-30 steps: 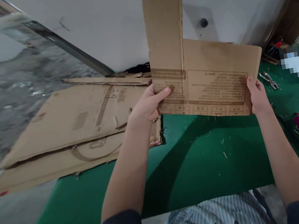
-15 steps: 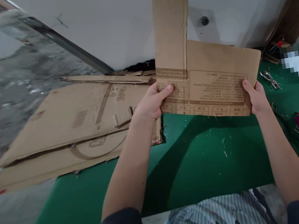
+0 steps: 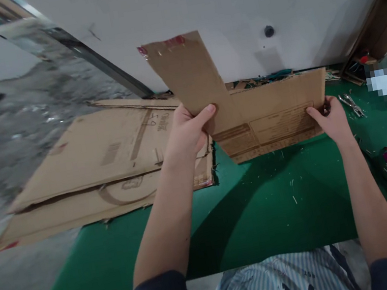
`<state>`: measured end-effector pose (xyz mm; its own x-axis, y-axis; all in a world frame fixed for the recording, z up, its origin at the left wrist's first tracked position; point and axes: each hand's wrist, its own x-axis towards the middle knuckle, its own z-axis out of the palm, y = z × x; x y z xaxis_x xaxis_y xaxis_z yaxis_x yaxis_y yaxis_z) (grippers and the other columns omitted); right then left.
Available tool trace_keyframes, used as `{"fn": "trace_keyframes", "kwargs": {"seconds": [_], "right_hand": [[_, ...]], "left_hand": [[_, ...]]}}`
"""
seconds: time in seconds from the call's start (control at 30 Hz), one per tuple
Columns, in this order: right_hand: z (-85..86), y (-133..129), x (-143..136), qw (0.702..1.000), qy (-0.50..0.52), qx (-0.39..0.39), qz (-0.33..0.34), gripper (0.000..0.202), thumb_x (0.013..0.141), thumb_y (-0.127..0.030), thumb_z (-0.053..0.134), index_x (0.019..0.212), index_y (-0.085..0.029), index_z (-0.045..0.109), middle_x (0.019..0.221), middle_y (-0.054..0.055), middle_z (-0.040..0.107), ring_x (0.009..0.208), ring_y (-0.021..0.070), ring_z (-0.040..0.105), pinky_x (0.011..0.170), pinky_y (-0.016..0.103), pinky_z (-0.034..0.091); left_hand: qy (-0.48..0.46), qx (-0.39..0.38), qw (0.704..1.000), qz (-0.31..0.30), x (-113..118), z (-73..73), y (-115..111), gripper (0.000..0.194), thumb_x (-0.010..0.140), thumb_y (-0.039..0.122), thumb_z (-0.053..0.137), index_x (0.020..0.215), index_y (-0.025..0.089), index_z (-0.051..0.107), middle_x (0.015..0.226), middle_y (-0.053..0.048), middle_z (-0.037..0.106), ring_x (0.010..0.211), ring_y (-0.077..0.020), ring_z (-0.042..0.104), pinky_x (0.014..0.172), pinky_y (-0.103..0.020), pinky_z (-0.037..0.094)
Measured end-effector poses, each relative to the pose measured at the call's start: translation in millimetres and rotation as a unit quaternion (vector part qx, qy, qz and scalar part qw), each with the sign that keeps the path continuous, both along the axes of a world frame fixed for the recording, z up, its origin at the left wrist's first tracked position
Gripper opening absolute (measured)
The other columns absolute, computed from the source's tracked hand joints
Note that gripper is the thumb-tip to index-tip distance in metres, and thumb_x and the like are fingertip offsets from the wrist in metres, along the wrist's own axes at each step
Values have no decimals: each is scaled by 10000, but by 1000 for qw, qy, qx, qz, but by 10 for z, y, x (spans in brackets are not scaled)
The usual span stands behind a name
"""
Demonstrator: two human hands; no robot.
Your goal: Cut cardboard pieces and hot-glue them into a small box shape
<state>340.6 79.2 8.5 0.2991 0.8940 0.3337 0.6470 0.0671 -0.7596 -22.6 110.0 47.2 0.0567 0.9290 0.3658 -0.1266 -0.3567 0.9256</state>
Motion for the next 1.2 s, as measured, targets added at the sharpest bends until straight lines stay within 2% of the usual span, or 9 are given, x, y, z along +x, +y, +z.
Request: {"fn": "trace_keyframes", "kwargs": {"seconds": [0.1, 0.17, 0.23, 0.3, 0.37, 0.47, 0.53, 0.87, 1.2], "right_hand": [[158, -16, -20, 984, -92, 84, -130, 418, 795, -413, 644, 1104, -134, 606, 1058, 164, 620, 1023, 298, 580, 890, 501, 480], [321, -120, -120, 976, -119, 114, -145, 350, 884, -326, 480, 1150, -137, 606, 1089, 170, 626, 1018, 280, 599, 878, 474, 489], [501, -294, -346, 988, -109, 76, -79, 385, 944, -308, 367, 1221, -153, 585, 985, 125, 662, 836, 217, 641, 763, 394, 521], [658, -487, -689, 997, -67, 3, 47, 452, 988, -352, 318, 1340, -149, 515, 920, 94, 685, 641, 153, 621, 610, 302, 508], [763, -633, -1071, 984, -61, -52, 157, 504, 998, -366, 333, 1426, -128, 447, 932, 101, 703, 615, 137, 616, 567, 262, 489], [815, -702, -1513, 969, -151, -79, 178, 542, 1000, -295, 299, 1495, -93, 384, 875, 127, 706, 642, 162, 617, 585, 262, 469], [809, -673, -1663, 958, -204, -95, 177, 570, 994, -238, 272, 1538, -74, 308, 839, 129, 696, 623, 164, 603, 575, 255, 451], [902, -609, -1801, 922, -323, -122, 175, 633, 962, -154, 266, 1584, -74, 175, 1006, 189, 691, 758, 207, 661, 714, 322, 518], [951, -664, -1803, 897, -379, -155, 169, 631, 975, -135, 256, 1592, -92, 132, 1005, 165, 694, 741, 192, 661, 671, 291, 531]], "left_hand": [[-4, 31, 999, 38, 80, -47, 18, 459, 758, 488, 775, 1113, 220, 664, 1221, -87, 704, 1175, -307, 655, 1016, -483, 551], [-1, 56, 996, 69, 102, -67, 28, 447, 758, 483, 776, 1096, 213, 665, 1185, -84, 713, 1137, -292, 671, 987, -465, 563], [4, 81, 992, 96, 115, -81, 34, 433, 753, 479, 779, 1078, 213, 673, 1145, -77, 720, 1100, -276, 681, 958, -442, 571], [5, 96, 990, 108, 142, -98, 35, 411, 746, 476, 785, 1049, 216, 687, 1103, -70, 726, 1061, -259, 689, 929, -419, 579], [1, 104, 988, 116, 188, -121, 34, 380, 735, 467, 798, 1001, 212, 702, 1048, -61, 732, 1013, -241, 697, 899, -392, 583], [-7, 125, 983, 132, 262, -160, 34, 352, 735, 452, 803, 968, 206, 708, 1004, -49, 734, 970, -217, 698, 878, -357, 578], [-14, 134, 981, 137, 293, -183, 36, 348, 748, 438, 797, 993, 210, 700, 1023, -45, 733, 973, -207, 696, 880, -346, 573], [-22, 137, 983, 123, 321, -213, 32, 344, 789, 444, 762, 1035, 218, 680, 1071, -52, 719, 997, -200, 691, 883, -337, 575], [-35, 122, 986, 106, 314, -197, 13, 312, 785, 416, 774, 1015, 224, 689, 1052, -49, 728, 1000, -212, 693, 861, -344, 583]]}}
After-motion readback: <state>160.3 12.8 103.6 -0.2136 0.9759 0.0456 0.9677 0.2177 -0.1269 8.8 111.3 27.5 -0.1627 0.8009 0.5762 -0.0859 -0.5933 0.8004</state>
